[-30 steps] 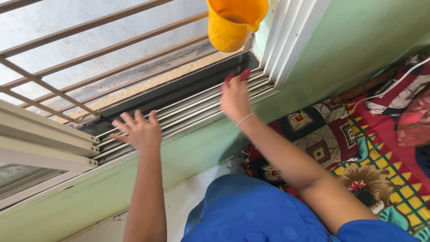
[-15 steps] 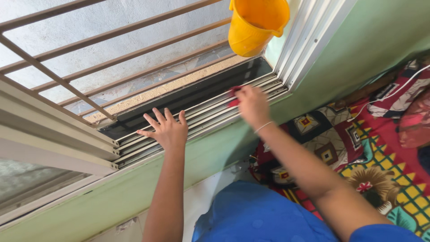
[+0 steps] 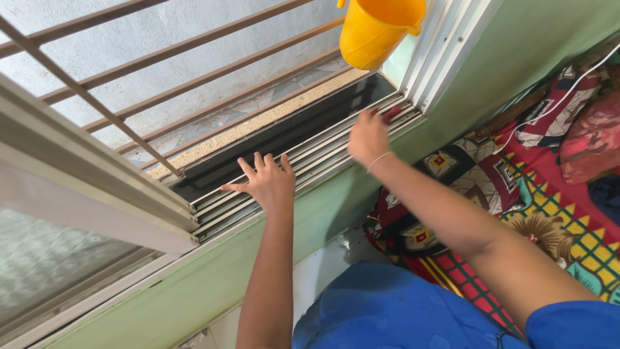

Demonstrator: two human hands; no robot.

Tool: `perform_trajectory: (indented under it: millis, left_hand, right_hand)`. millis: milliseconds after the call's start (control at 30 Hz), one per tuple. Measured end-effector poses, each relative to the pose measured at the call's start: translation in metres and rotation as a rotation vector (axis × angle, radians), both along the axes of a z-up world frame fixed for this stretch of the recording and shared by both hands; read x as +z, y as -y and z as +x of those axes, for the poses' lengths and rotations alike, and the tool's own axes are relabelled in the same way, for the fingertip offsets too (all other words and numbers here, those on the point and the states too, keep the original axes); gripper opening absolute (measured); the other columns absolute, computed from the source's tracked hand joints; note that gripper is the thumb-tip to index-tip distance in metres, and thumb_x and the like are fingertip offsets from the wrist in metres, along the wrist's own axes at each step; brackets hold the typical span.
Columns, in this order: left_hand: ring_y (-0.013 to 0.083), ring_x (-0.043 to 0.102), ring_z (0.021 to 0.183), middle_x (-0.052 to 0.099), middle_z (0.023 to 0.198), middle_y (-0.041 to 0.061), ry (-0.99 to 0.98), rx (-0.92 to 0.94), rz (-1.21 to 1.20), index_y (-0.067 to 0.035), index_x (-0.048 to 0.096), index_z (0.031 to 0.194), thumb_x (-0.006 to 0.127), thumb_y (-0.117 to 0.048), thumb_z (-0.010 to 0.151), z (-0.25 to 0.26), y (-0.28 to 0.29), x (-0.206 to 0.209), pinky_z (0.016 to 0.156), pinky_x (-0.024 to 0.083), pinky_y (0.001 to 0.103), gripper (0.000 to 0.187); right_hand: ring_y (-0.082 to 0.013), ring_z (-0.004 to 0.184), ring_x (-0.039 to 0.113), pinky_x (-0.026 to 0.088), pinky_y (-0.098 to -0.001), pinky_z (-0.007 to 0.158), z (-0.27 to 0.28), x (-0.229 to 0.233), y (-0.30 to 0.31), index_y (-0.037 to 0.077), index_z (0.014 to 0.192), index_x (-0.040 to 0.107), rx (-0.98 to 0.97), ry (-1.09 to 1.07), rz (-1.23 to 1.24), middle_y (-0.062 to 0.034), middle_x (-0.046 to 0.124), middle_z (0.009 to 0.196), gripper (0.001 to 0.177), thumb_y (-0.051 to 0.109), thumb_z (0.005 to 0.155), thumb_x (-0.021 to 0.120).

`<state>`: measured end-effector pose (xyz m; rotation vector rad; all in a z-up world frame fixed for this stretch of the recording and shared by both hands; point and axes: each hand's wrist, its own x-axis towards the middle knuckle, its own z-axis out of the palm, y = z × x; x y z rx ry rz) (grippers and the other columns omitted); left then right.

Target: The person cleans the window glass and metal tracks with a red cloth and moves a yellow mug aside while reaching into the tracks.

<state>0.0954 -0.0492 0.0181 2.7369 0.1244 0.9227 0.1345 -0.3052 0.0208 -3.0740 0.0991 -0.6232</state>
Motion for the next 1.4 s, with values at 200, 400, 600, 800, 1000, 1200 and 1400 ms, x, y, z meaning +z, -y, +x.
perform_trajectory:
  millis: [200,400,600,800,1000,1200,1400]
  left_hand:
    - [0.0417,0.052,0.139,0.072,0.128,0.005,0.002,-0.009,-0.017,-0.015,0.075,0.102,0.063,-0.048,0.097,0.001,-0.002,-0.004,0.101,-0.003,0.090,0.035]
    - [0.0408,0.054,0.138,0.072,0.126,0.003,0.001,-0.003,0.006,-0.014,0.075,0.106,0.063,-0.049,0.099,-0.001,-0.001,-0.008,0.102,-0.002,0.090,0.038]
    - [0.0405,0.055,0.136,0.073,0.125,0.004,0.020,-0.013,0.028,-0.015,0.075,0.106,0.061,-0.049,0.100,0.000,-0.001,-0.010,0.102,-0.001,0.090,0.037]
    - [0.0394,0.056,0.135,0.073,0.125,0.003,0.012,-0.017,0.036,-0.015,0.076,0.109,0.059,-0.049,0.102,0.001,-0.001,-0.011,0.103,-0.002,0.089,0.038]
    - [0.0363,0.060,0.131,0.075,0.119,0.001,0.016,-0.006,0.004,-0.016,0.077,0.106,0.055,-0.047,0.105,0.002,0.001,-0.008,0.104,-0.002,0.089,0.038]
    - [0.0345,0.065,0.123,0.076,0.110,-0.004,0.020,0.018,-0.034,-0.015,0.077,0.102,0.050,-0.045,0.109,0.004,0.006,-0.005,0.104,-0.001,0.089,0.040]
    - [0.0334,0.065,0.123,0.075,0.100,-0.002,-0.024,0.017,-0.092,-0.018,0.075,0.100,0.046,-0.044,0.109,0.005,0.003,-0.003,0.105,0.001,0.088,0.039]
  right_hand:
    - [-0.0314,0.098,0.065,0.058,-0.0424,0.076,-0.045,0.005,-0.125,0.000,0.099,0.071,0.370,0.065,0.148,-0.0145,0.061,0.105,0.023,0.013,0.081,0.064]
    - [-0.0226,0.096,0.066,0.057,-0.0393,0.076,-0.049,0.025,-0.080,0.017,0.111,0.077,0.449,0.079,0.315,-0.0027,0.063,0.098,0.032,0.018,0.081,0.066]
    - [-0.0264,0.095,0.066,0.057,-0.0430,0.079,-0.007,0.018,0.046,0.019,0.098,0.079,0.120,0.155,0.091,-0.0047,0.066,0.096,0.018,0.022,0.086,0.067]
    - [-0.0331,0.102,0.067,0.055,-0.0514,0.078,0.026,0.017,0.093,0.014,0.098,0.080,-0.153,0.021,0.088,-0.0108,0.067,0.109,0.021,0.024,0.087,0.066]
    - [-0.0371,0.101,0.069,0.055,-0.0506,0.083,0.026,0.025,0.038,0.006,0.097,0.080,-0.144,-0.188,0.135,-0.0180,0.065,0.115,0.025,0.020,0.084,0.063]
    - [-0.0353,0.088,0.071,0.057,-0.0504,0.072,0.005,0.008,-0.076,0.005,0.087,0.077,0.188,-0.137,0.146,-0.0181,0.067,0.102,0.020,0.016,0.081,0.062]
    - [-0.0266,0.084,0.071,0.058,-0.0412,0.071,-0.023,0.030,-0.111,0.008,0.085,0.077,0.614,-0.146,0.785,-0.0135,0.072,0.093,0.018,0.006,0.080,0.060]
